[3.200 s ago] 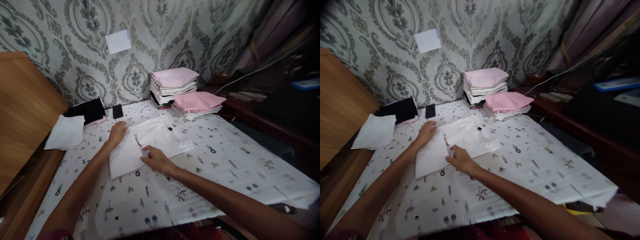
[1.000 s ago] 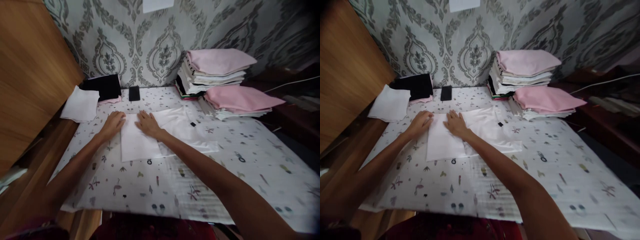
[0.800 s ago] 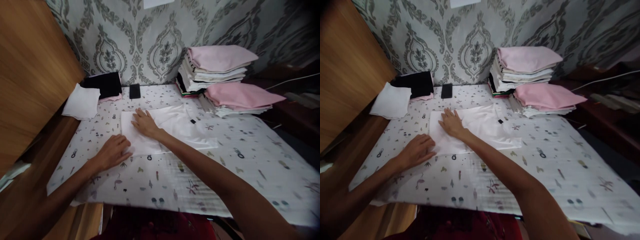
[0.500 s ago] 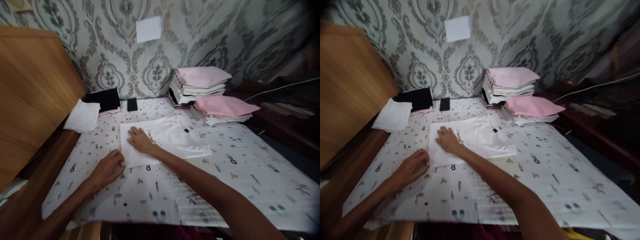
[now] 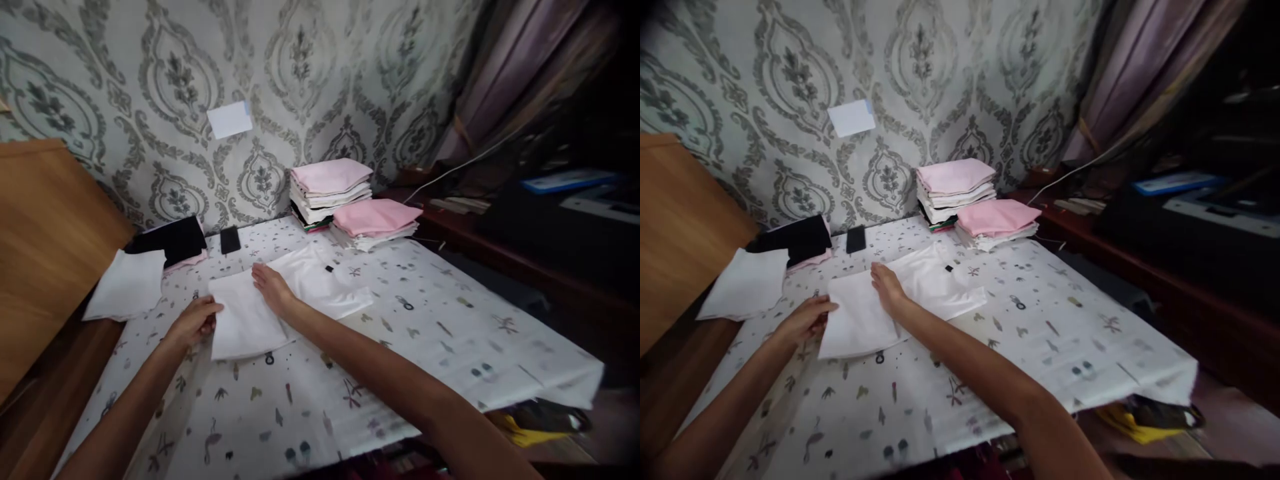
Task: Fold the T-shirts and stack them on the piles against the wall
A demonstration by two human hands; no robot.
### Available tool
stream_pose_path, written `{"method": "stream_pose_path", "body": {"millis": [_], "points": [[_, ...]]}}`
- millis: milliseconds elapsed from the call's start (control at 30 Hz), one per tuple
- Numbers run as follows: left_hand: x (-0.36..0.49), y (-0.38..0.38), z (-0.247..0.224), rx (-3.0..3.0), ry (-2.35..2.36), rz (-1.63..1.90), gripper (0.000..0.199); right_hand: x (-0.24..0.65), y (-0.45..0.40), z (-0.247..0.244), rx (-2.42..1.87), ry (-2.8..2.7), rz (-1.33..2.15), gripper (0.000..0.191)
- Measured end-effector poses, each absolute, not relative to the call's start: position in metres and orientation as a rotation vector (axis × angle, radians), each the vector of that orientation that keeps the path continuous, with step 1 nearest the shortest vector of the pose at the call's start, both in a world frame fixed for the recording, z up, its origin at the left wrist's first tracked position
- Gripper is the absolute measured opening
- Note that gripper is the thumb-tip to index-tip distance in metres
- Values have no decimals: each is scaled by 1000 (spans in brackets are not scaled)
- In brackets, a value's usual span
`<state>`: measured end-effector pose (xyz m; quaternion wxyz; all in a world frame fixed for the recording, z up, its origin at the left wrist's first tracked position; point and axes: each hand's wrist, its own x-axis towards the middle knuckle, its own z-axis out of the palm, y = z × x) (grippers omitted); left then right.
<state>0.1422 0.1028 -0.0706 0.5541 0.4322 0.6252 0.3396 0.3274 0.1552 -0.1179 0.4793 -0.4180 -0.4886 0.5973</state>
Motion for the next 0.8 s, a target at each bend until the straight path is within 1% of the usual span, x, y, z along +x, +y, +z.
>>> {"method": "stream_pose_path", "body": {"millis": [133, 233, 333, 400, 533, 700, 800], "points": [[211, 131, -47, 1195, 1284, 934, 39, 367, 164, -109, -826, -1018, 1641, 77], [265, 140, -55, 1584, 1237, 980, 40, 404, 167, -111, -751, -951, 1699, 87], [301, 140, -84, 2079, 1307, 970, 45, 434, 169, -118, -743, -915, 1659, 84], [317, 141, -103, 2251, 1357, 829, 53, 448, 171, -122, -747, -889, 1620, 81], [344, 150, -117, 2336, 1435, 619, 60, 469, 178, -121, -749, -835, 1650, 83], [374, 165, -114, 2344, 1492, 536, 64, 495, 192, -117, -733, -795, 1703, 85], [388, 171, -118, 2331, 1494, 532, 63, 508, 202, -121, -793, -789, 1661, 84]]}}
